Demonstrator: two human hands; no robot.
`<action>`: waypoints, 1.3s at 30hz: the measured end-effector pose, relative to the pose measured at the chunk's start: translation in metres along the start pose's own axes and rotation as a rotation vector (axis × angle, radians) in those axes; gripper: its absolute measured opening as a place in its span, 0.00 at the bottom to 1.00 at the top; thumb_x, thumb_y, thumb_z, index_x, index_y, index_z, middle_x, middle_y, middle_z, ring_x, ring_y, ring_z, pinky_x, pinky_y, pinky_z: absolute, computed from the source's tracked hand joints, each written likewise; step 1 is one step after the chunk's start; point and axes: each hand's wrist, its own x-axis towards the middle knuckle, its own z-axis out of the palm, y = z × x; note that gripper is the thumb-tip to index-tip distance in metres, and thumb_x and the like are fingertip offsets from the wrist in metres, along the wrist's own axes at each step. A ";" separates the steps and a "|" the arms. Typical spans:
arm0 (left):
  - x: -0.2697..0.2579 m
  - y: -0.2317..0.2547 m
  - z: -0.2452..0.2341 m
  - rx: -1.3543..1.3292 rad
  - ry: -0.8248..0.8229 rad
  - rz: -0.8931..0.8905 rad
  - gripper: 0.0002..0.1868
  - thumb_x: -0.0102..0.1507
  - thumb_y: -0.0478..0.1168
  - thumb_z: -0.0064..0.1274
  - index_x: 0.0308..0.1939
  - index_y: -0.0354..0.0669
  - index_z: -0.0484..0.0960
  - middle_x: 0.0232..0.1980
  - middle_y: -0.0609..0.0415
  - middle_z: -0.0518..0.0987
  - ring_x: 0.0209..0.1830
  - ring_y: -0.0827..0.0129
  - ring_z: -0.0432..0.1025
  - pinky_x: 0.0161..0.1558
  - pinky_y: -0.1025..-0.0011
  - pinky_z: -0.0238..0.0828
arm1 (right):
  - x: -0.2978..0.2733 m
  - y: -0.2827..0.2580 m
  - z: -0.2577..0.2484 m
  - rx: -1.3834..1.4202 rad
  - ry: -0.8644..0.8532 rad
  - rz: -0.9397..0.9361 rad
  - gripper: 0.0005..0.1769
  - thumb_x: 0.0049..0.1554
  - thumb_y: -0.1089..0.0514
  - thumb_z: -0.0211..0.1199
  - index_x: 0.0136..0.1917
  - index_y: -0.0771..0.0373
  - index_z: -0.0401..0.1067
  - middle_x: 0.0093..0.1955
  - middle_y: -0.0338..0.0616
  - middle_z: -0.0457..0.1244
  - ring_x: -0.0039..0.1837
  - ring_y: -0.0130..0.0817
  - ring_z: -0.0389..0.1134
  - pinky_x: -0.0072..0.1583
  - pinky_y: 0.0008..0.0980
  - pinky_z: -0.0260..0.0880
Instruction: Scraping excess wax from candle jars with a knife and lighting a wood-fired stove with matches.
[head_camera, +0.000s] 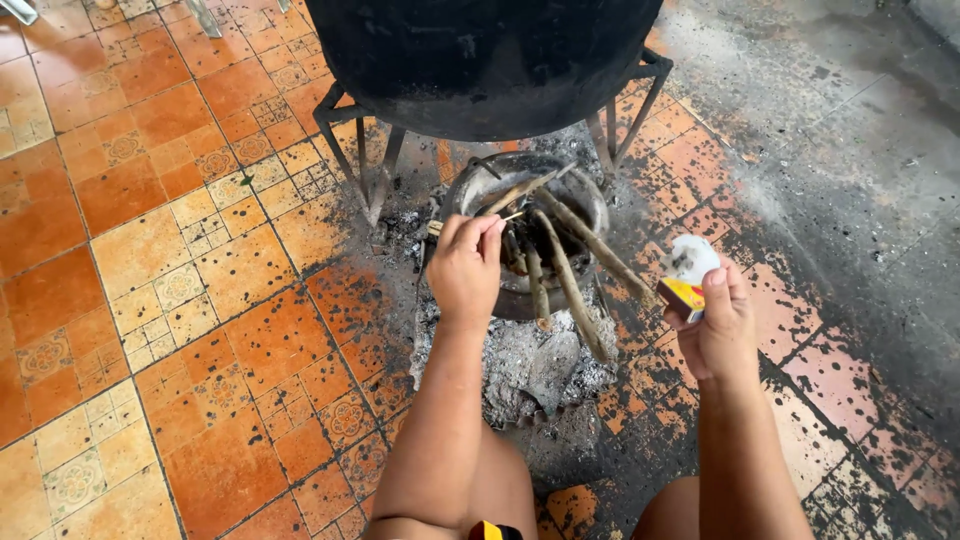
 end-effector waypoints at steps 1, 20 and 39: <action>0.003 0.002 0.003 0.097 -0.022 0.036 0.05 0.63 0.51 0.61 0.38 0.61 0.87 0.37 0.71 0.78 0.31 0.70 0.79 0.32 0.70 0.79 | -0.003 0.001 -0.003 0.023 -0.001 0.011 0.23 0.68 0.42 0.51 0.66 0.61 0.63 0.49 0.46 0.60 0.40 0.27 0.69 0.33 0.15 0.76; 0.042 0.098 -0.024 -0.158 -0.605 -0.016 0.08 0.64 0.44 0.58 0.46 0.63 0.87 0.44 0.64 0.77 0.44 0.62 0.79 0.47 0.63 0.79 | -0.016 0.010 -0.005 0.343 -0.084 0.350 0.36 0.62 0.29 0.53 0.58 0.66 0.65 0.43 0.48 0.64 0.33 0.24 0.62 0.32 0.19 0.67; 0.061 0.135 0.029 -0.357 -1.665 0.073 0.32 0.60 0.50 0.62 0.66 0.44 0.74 0.40 0.50 0.86 0.43 0.67 0.76 0.48 0.70 0.70 | -0.007 0.036 -0.010 -0.221 -0.034 -0.143 0.20 0.55 0.58 0.73 0.56 0.72 0.74 0.47 0.47 0.57 0.44 0.32 0.64 0.39 0.28 0.73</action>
